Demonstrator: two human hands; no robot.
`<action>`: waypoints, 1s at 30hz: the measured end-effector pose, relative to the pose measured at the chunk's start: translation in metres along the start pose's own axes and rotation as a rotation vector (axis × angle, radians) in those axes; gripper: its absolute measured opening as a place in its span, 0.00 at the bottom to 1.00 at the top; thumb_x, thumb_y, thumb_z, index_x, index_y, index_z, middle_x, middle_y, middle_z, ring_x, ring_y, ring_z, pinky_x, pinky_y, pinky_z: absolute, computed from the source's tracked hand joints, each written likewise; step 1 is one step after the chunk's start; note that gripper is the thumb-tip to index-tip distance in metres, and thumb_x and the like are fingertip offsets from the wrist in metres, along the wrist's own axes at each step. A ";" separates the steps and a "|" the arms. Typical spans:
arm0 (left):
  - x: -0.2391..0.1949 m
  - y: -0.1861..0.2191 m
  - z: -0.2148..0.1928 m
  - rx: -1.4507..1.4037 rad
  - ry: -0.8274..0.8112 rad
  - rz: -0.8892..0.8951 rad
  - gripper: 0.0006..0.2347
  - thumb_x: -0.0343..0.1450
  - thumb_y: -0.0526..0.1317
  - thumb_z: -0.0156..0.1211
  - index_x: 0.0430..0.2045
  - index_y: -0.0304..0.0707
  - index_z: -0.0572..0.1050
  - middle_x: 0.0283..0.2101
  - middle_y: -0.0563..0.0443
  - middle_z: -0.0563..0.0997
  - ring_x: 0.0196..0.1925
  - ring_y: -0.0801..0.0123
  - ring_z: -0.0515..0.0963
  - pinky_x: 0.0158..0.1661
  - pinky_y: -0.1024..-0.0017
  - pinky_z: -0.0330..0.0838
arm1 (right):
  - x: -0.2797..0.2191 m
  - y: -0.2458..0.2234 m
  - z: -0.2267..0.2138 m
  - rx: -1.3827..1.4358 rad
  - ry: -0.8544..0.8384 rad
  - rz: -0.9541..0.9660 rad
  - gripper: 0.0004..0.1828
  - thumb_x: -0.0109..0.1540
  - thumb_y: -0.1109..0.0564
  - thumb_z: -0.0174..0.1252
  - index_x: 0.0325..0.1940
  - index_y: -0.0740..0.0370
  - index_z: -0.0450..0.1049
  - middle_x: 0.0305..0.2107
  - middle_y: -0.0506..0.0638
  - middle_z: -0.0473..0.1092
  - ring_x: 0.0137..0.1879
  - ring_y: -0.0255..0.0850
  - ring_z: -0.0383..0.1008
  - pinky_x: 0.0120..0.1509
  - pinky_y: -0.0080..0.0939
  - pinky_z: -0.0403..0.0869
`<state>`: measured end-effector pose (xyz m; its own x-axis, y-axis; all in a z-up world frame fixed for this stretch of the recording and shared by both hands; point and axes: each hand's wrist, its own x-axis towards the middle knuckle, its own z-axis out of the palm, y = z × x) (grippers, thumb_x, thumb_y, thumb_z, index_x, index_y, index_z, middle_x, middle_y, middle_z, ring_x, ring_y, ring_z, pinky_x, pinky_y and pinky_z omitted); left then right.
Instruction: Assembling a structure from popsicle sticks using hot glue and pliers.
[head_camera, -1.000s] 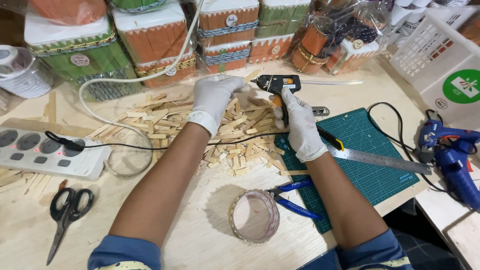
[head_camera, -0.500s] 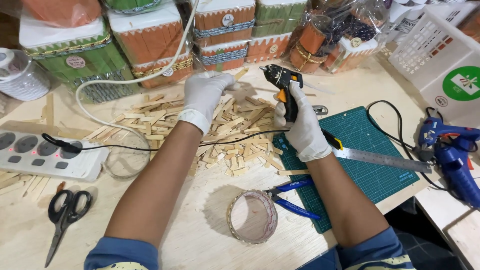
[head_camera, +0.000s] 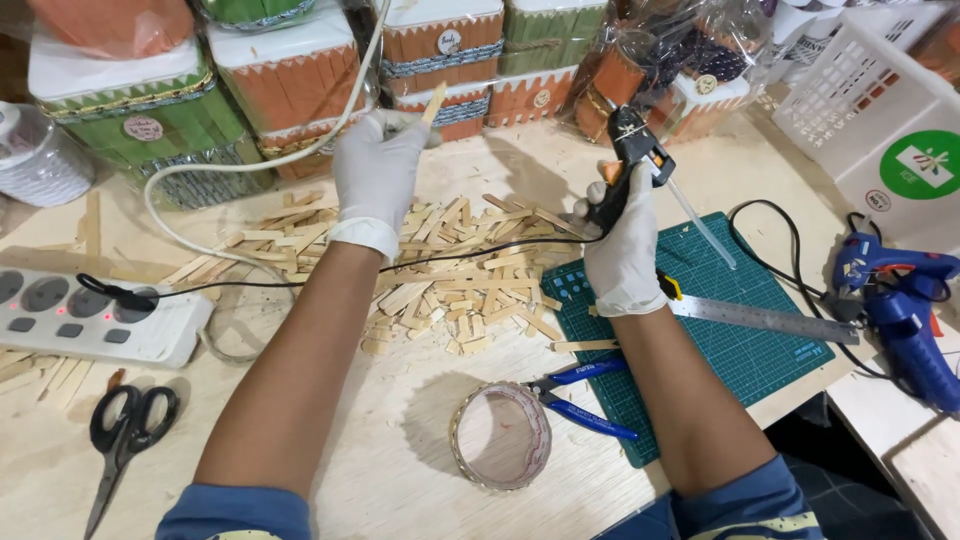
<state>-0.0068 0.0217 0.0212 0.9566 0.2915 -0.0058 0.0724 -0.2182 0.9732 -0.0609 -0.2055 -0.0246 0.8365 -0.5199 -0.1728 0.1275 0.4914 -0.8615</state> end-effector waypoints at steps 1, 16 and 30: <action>-0.003 0.008 -0.002 0.000 0.000 0.000 0.07 0.59 0.46 0.68 0.28 0.57 0.85 0.33 0.61 0.87 0.45 0.74 0.85 0.50 0.73 0.75 | 0.001 0.002 -0.001 0.000 0.001 0.000 0.24 0.67 0.35 0.47 0.45 0.57 0.72 0.20 0.43 0.66 0.25 0.37 0.73 0.28 0.30 0.63; -0.049 0.077 -0.057 -0.389 -0.154 0.527 0.03 0.67 0.31 0.68 0.30 0.38 0.82 0.30 0.56 0.86 0.35 0.80 0.85 0.41 0.81 0.84 | -0.015 0.030 0.016 -0.879 -0.583 -0.740 0.40 0.72 0.32 0.30 0.76 0.64 0.54 0.70 0.67 0.59 0.77 0.61 0.57 0.79 0.59 0.59; -0.050 0.074 -0.052 -0.239 -0.236 0.249 0.09 0.63 0.44 0.72 0.34 0.51 0.84 0.26 0.58 0.86 0.30 0.82 0.79 0.36 0.79 0.76 | 0.043 0.104 0.056 -1.984 -0.329 -0.763 0.38 0.64 0.31 0.54 0.75 0.46 0.63 0.50 0.49 0.68 0.62 0.51 0.67 0.60 0.53 0.70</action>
<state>-0.0642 0.0394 0.1056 0.9771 0.0299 0.2108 -0.2102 -0.0244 0.9774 0.0184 -0.1375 -0.0949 0.9715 0.0052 0.2372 -0.0006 -0.9997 0.0242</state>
